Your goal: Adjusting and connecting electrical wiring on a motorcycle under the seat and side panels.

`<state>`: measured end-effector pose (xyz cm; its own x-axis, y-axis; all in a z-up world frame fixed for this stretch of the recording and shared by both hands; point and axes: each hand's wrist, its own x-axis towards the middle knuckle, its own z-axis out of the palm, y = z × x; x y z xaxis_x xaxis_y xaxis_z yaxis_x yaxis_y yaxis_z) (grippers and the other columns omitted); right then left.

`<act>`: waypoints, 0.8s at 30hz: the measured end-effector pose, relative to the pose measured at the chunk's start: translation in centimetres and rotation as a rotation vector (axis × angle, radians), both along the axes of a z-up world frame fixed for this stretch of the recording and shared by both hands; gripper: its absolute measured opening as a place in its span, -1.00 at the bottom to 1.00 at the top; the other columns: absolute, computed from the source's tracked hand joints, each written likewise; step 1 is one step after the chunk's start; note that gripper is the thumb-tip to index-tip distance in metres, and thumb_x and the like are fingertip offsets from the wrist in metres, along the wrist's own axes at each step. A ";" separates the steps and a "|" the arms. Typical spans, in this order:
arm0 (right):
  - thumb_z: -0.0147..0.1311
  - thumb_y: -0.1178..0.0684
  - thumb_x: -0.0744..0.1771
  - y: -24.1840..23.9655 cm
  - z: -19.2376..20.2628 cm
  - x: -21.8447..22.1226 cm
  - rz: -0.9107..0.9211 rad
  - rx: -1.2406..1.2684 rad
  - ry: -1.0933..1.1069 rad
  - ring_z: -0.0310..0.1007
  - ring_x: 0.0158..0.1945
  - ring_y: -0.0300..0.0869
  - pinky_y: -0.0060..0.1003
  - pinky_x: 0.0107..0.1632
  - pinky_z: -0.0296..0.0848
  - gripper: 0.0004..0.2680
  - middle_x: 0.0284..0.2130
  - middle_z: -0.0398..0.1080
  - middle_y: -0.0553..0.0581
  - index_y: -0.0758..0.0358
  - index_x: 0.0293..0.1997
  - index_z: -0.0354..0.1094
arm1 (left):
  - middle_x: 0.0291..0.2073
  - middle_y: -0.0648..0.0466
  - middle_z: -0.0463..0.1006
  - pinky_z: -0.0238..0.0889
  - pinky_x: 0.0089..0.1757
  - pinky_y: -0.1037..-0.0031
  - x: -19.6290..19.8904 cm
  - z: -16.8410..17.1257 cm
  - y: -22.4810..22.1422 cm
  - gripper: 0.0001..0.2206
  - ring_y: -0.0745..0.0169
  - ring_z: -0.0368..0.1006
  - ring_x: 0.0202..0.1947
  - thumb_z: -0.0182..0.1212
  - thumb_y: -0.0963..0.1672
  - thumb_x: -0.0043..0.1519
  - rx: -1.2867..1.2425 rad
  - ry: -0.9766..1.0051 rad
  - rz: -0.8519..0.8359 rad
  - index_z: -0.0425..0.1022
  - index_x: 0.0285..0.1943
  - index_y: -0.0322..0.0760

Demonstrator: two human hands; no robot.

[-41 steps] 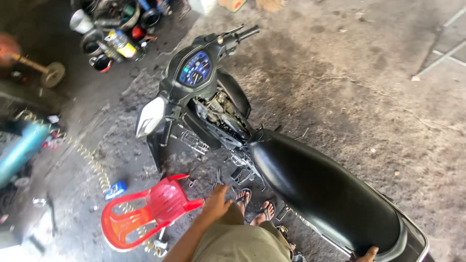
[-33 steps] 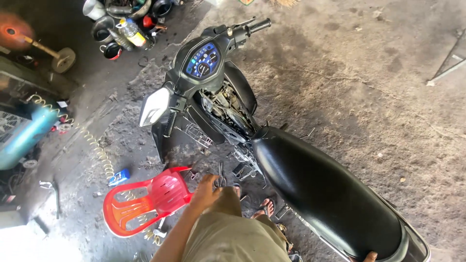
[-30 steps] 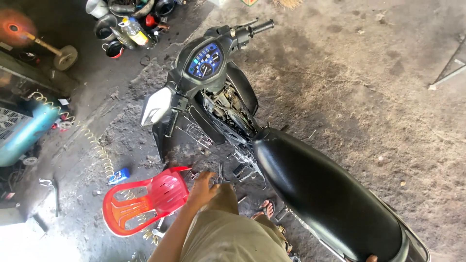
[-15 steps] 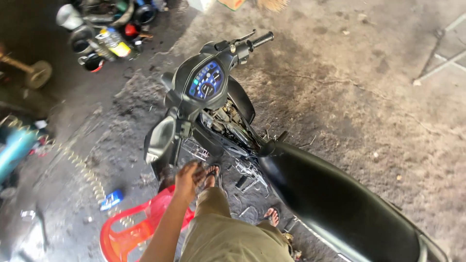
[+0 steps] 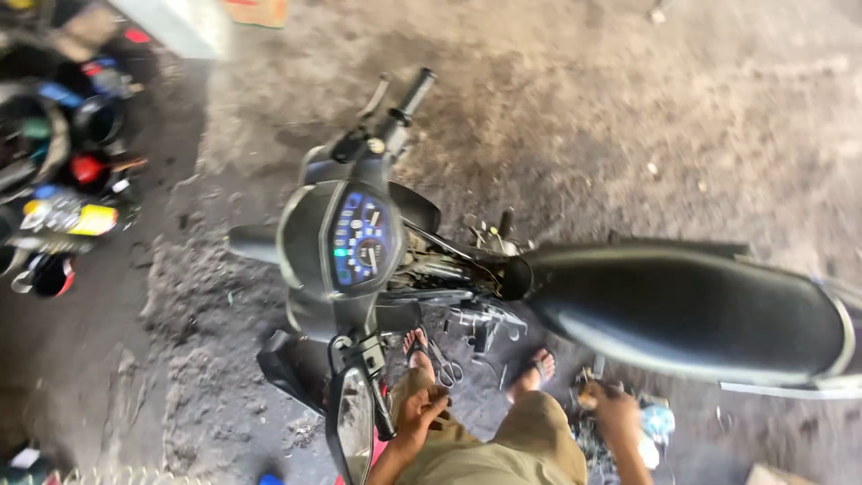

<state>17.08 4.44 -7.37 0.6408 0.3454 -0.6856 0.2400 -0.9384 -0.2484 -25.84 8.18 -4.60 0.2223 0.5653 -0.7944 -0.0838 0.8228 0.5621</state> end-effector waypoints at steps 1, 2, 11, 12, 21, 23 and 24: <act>0.17 -0.27 0.29 1.0 1.9 -3.0 0.118 -0.038 0.002 0.61 -0.38 -0.08 -0.10 -0.24 0.52 -0.63 -0.38 0.64 0.25 0.16 0.05 0.60 | -0.30 0.13 0.63 0.32 -0.35 0.44 -0.4 -2.2 -0.9 -0.69 0.26 0.54 -0.38 0.32 -0.08 0.24 -0.007 -0.013 -0.002 0.56 0.10 -0.32; 0.17 -0.27 0.29 0.0 1.1 -3.6 0.108 -0.046 0.001 0.61 -0.38 -0.08 -0.10 -0.24 0.52 -0.63 -0.38 0.64 0.25 0.16 0.05 0.60 | -0.30 0.13 0.63 0.32 -0.35 0.44 -1.6 -3.5 -1.0 -0.69 0.26 0.54 -0.38 0.32 -0.08 0.24 -0.016 -0.015 -0.012 0.56 0.10 -0.32; 0.16 -0.23 0.27 -5.5 -7.1 -2.0 0.320 0.098 0.184 0.72 -0.35 -0.04 -0.14 -0.13 0.60 -0.65 -0.40 0.65 0.28 0.22 -0.02 0.58 | -0.29 -0.08 0.69 0.46 -0.21 0.27 -15.4 -13.5 -9.3 -0.62 0.03 0.65 -0.17 0.44 -0.03 0.02 0.365 0.869 -0.271 0.60 -0.02 -0.22; 0.18 -0.22 0.27 -6.5 -7.3 -1.6 0.318 0.099 0.199 0.70 -0.36 -0.04 -0.13 -0.15 0.59 -0.65 -0.40 0.63 0.26 0.24 -0.05 0.58 | -0.29 -0.12 0.70 0.46 -0.21 0.24 -15.5 -13.5 -11.3 -0.61 0.00 0.65 -0.16 0.44 -0.01 0.01 0.308 0.915 -0.230 0.60 -0.03 -0.21; 0.10 -0.21 0.29 -11.9 -9.2 2.1 0.375 -0.028 0.325 0.66 -0.45 -0.08 -0.16 -0.23 0.57 -0.71 -0.57 0.62 0.19 0.15 -0.15 0.59 | -0.26 -0.05 0.72 0.47 -0.14 0.23 -8.6 -13.5 -14.7 -0.79 -0.02 0.66 -0.19 0.32 -0.05 0.18 0.156 1.050 -0.377 0.67 -0.11 -0.19; 0.10 -0.20 0.29 -11.4 -11.0 2.6 0.347 0.011 0.322 0.67 -0.45 -0.07 -0.13 -0.25 0.57 -0.71 -0.55 0.62 0.20 0.16 -0.12 0.59 | -0.29 -0.06 0.72 0.48 -0.16 0.23 -5.8 -14.0 -10.5 -0.75 0.01 0.68 -0.24 0.32 -0.05 0.18 0.124 0.963 -0.201 0.64 -0.06 -0.25; 0.12 -0.19 0.28 -11.9 -11.0 2.6 0.292 0.003 0.266 0.66 -0.40 -0.07 -0.12 -0.23 0.56 -0.71 -0.49 0.64 0.20 0.15 -0.09 0.60 | -0.27 -0.06 0.71 0.48 -0.16 0.25 -4.7 -14.0 -9.5 -0.75 0.03 0.67 -0.22 0.33 -0.06 0.18 0.238 0.949 -0.198 0.63 -0.06 -0.27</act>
<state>19.72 -7.44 -18.35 0.3154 0.4894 -0.8130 0.4238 -0.8392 -0.3408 -30.52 -1.31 -18.59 -0.3383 0.7541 -0.5629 0.6122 0.6307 0.4770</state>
